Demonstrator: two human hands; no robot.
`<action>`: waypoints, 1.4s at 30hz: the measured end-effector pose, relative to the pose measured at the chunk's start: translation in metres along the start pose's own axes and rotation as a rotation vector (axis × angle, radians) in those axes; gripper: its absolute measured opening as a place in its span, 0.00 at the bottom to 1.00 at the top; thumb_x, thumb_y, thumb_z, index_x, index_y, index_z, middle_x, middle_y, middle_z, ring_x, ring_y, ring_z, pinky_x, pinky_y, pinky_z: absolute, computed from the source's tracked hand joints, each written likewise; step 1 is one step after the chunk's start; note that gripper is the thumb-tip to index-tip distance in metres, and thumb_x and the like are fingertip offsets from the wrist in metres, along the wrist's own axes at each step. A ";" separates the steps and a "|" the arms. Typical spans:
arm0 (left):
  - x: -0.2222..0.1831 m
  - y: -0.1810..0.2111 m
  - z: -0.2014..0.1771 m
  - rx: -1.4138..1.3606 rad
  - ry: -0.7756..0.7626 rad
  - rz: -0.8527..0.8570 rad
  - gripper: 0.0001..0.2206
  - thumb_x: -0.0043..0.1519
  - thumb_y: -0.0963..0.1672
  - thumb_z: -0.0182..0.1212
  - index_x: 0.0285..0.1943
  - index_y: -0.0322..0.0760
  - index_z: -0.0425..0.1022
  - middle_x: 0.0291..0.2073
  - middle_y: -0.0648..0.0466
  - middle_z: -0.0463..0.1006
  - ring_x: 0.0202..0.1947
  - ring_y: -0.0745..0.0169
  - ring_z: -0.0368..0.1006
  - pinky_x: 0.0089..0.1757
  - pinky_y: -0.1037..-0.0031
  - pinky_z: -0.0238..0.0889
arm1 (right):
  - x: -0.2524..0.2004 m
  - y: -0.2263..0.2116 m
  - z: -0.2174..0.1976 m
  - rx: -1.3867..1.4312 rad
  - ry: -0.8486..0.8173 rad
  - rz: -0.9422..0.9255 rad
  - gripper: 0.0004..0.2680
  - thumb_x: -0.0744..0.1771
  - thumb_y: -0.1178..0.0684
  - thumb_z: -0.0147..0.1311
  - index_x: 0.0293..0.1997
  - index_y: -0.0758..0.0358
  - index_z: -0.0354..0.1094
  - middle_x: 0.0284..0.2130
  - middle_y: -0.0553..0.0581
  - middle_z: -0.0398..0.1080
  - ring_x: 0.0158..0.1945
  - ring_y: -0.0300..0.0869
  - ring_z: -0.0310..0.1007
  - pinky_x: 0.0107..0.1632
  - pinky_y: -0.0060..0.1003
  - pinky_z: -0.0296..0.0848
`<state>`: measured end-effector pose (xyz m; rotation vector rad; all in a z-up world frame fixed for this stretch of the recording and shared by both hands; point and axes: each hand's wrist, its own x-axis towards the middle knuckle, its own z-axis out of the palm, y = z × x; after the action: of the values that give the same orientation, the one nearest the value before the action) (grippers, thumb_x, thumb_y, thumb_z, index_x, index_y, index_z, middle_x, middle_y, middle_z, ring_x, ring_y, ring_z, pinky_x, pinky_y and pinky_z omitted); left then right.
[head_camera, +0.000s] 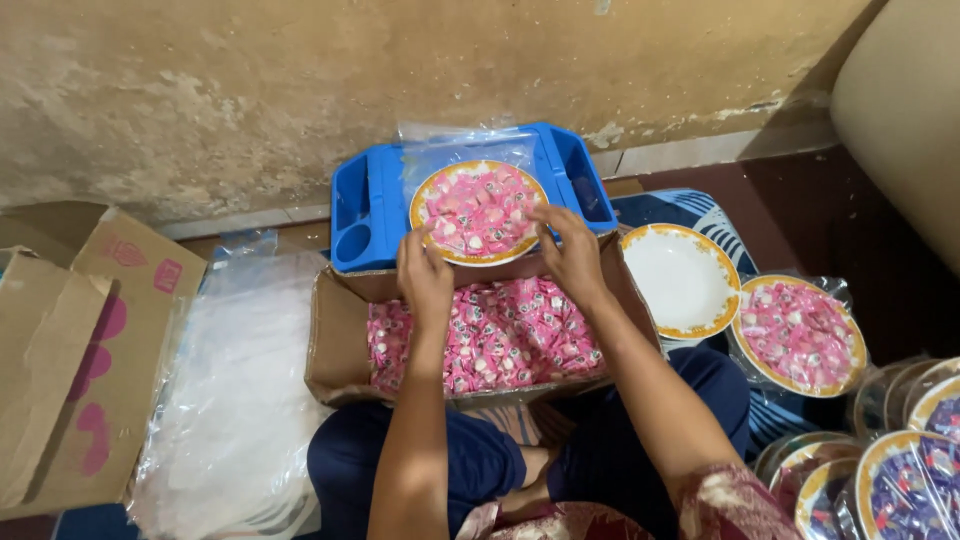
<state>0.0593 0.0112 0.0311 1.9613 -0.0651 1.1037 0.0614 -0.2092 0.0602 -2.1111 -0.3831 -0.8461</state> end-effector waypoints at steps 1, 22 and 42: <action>-0.015 -0.008 -0.006 -0.001 0.002 0.000 0.15 0.58 0.35 0.57 0.49 0.45 0.76 0.42 0.52 0.78 0.47 0.45 0.76 0.48 0.60 0.69 | -0.017 0.009 0.006 -0.001 -0.001 -0.002 0.10 0.65 0.61 0.58 0.47 0.49 0.78 0.44 0.52 0.78 0.52 0.52 0.76 0.53 0.47 0.74; -0.182 -0.124 0.004 0.459 -1.277 -0.515 0.21 0.61 0.47 0.53 0.65 0.60 0.74 0.62 0.47 0.74 0.65 0.41 0.67 0.60 0.44 0.57 | -0.179 0.100 0.084 -0.406 -1.495 0.294 0.18 0.63 0.49 0.56 0.59 0.57 0.66 0.58 0.67 0.67 0.66 0.64 0.62 0.61 0.61 0.68; -0.147 -0.078 -0.011 0.410 -0.946 -0.706 0.13 0.64 0.48 0.54 0.58 0.56 0.66 0.52 0.47 0.76 0.55 0.36 0.75 0.54 0.50 0.68 | -0.167 0.063 0.074 -0.261 -0.854 0.339 0.12 0.66 0.52 0.51 0.54 0.44 0.69 0.47 0.62 0.72 0.51 0.61 0.77 0.53 0.56 0.76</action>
<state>-0.0043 0.0179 -0.1232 2.4151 0.3472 -0.3311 0.0047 -0.1878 -0.1234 -2.6076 -0.3355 0.2532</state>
